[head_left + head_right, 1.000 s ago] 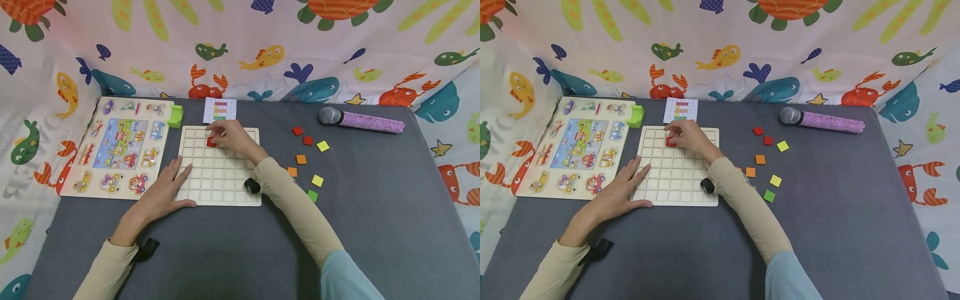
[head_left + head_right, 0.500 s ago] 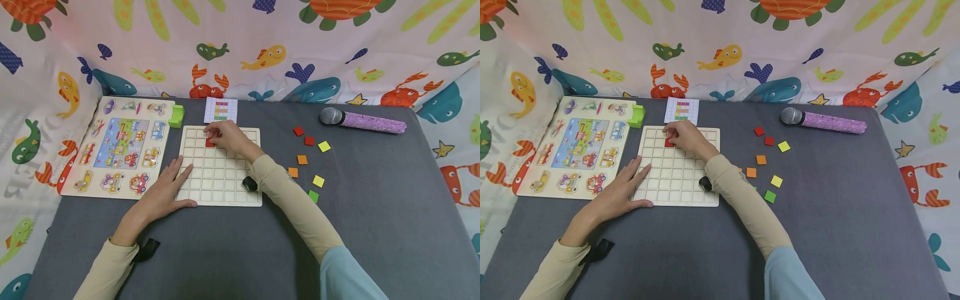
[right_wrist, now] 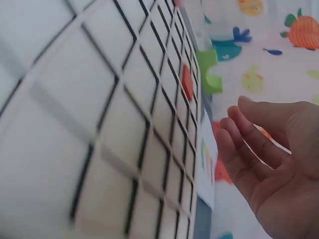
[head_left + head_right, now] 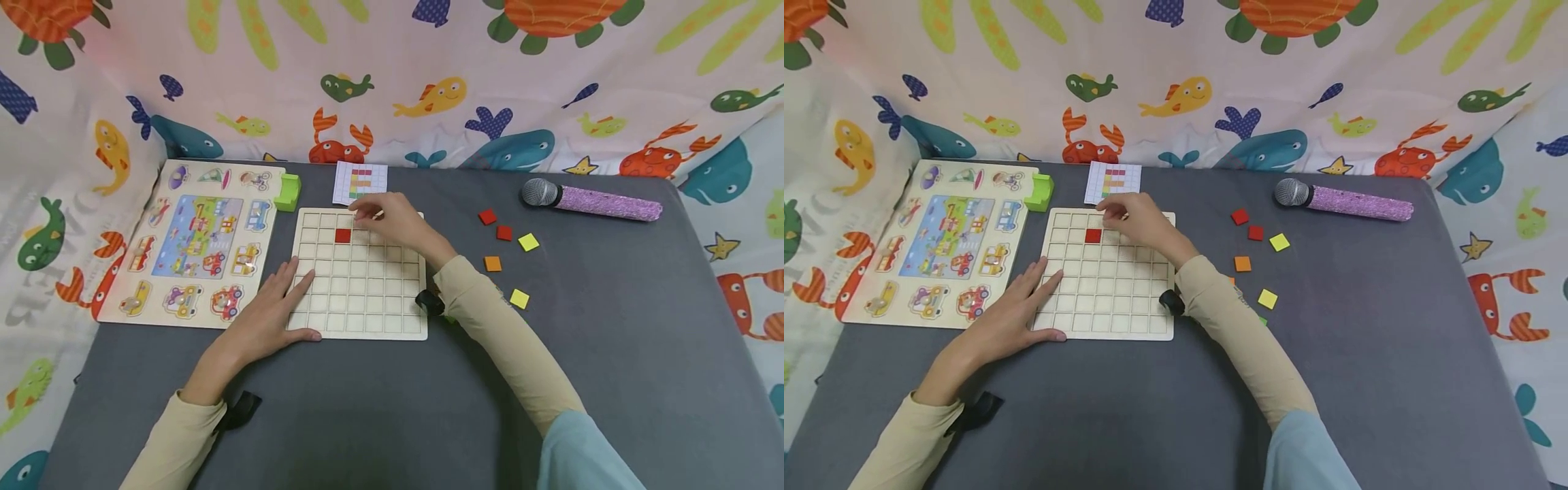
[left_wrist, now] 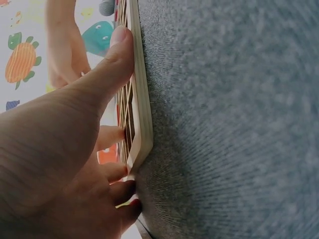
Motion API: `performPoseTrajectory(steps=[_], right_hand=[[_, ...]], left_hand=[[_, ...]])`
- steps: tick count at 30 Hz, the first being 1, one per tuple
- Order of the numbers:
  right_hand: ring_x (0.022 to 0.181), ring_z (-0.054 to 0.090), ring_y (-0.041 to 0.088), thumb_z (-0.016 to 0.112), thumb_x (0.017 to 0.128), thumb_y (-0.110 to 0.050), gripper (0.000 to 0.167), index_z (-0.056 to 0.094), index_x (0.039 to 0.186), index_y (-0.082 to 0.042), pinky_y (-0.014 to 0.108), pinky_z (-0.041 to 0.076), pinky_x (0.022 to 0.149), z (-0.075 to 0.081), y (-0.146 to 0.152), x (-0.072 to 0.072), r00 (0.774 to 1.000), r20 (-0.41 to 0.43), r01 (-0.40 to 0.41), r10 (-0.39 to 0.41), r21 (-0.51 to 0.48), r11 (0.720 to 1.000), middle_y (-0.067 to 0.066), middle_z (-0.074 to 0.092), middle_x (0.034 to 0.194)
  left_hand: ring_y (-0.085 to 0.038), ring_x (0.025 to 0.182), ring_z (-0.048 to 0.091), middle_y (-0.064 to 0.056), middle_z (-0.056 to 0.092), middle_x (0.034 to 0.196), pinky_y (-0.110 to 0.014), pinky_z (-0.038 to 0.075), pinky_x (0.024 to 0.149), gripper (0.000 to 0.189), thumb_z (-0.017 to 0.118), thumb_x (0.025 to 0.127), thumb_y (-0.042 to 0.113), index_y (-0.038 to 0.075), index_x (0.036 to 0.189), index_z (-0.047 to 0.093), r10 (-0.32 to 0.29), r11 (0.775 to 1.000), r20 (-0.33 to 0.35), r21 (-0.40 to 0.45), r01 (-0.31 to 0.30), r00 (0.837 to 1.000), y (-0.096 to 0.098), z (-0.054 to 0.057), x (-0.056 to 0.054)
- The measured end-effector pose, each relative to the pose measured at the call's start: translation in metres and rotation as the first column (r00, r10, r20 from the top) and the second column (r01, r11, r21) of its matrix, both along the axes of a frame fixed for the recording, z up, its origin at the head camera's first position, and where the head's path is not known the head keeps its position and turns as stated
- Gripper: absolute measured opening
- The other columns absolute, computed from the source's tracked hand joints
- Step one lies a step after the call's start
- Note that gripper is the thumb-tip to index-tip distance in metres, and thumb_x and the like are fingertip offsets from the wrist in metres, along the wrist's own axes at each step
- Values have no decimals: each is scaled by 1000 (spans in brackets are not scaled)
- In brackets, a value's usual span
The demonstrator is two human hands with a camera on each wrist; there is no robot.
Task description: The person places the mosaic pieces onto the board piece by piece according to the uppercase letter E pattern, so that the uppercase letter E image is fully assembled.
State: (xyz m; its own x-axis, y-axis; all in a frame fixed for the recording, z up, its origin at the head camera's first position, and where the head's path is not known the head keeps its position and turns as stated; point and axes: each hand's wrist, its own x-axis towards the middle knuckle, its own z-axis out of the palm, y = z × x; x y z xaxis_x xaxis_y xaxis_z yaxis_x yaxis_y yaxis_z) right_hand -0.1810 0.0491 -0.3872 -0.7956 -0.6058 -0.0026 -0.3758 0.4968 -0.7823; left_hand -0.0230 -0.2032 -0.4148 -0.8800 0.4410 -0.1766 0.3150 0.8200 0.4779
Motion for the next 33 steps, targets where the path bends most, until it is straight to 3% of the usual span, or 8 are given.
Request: performPoseTrajectory(steps=[10, 19, 27, 33], right_hand=[[95, 64, 22, 67, 93, -7, 30, 66, 122, 0, 37, 54, 89, 3, 82, 2, 989, -44, 143, -142, 10, 990, 11, 69, 101], [106, 63, 32, 65, 91, 3, 35, 63, 126, 0, 45, 52, 93, 2, 156, -1, 958, -74, 286, -277, 156, 946, 19, 67, 111], [118, 57, 41, 57, 88, 16, 41, 62, 126, 3, 53, 45, 100, -3, 195, -4, 965, -70, 262, -252, 250, 932, 24, 63, 124], [112, 61, 40, 65, 90, 7, 33, 65, 122, 2, 52, 47, 97, -12, 200, -5, 966, -92, 258, -242, 232, 938, 23, 65, 120]], left_hand=[[-41, 148, 3, -21, 3, 162, -55, 11, 119, 104, 80, 77, 47, 5, 155, 24, -1, 1000, 10, 5, 1, 1000, 2, -1, 1], [-41, 149, 3, -21, 3, 163, -55, 11, 118, 105, 80, 77, 47, 5, 155, 25, 8, 1000, 14, -6, -8, 1000, 2, 0, 1], [-40, 149, 3, -20, 3, 163, -56, 12, 118, 105, 80, 77, 49, 7, 156, 24, 15, 1000, 16, -1, -15, 1000, 2, -2, 1], [-40, 149, 3, -19, 2, 163, -56, 12, 118, 105, 80, 77, 49, 7, 156, 24, 22, 1000, 16, -7, -22, 1000, 2, -2, 1]])
